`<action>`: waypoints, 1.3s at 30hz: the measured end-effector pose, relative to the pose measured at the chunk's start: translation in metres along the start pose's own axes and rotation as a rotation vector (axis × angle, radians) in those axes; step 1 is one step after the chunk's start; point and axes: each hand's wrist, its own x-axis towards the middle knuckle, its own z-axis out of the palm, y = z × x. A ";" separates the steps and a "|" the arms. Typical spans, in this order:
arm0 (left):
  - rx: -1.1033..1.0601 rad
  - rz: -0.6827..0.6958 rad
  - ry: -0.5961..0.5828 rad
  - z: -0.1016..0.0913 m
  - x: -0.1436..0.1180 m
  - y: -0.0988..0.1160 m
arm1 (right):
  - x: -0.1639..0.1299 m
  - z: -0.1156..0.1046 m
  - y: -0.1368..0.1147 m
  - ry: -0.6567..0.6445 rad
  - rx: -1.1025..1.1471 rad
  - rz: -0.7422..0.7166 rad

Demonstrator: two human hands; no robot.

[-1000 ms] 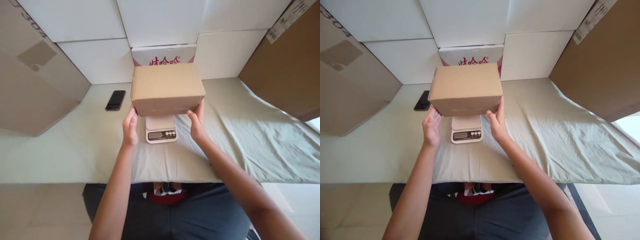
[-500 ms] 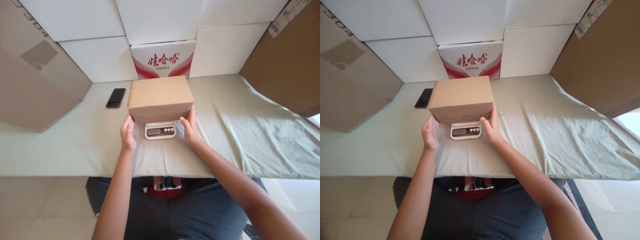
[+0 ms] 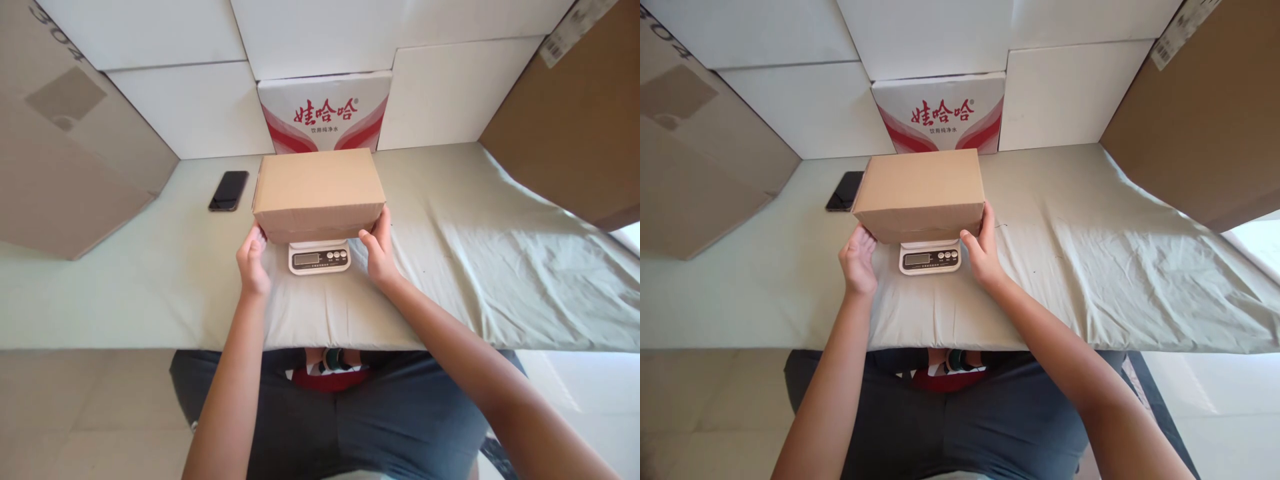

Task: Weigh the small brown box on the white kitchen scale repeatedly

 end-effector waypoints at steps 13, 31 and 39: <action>0.006 -0.008 -0.012 0.001 -0.002 0.001 | 0.005 -0.002 -0.001 0.020 0.009 0.032; -0.049 0.042 0.018 0.006 0.000 0.011 | 0.014 -0.019 0.018 0.175 -0.004 0.080; -0.010 0.019 0.008 0.008 0.001 0.006 | 0.020 -0.023 0.029 0.211 0.007 0.084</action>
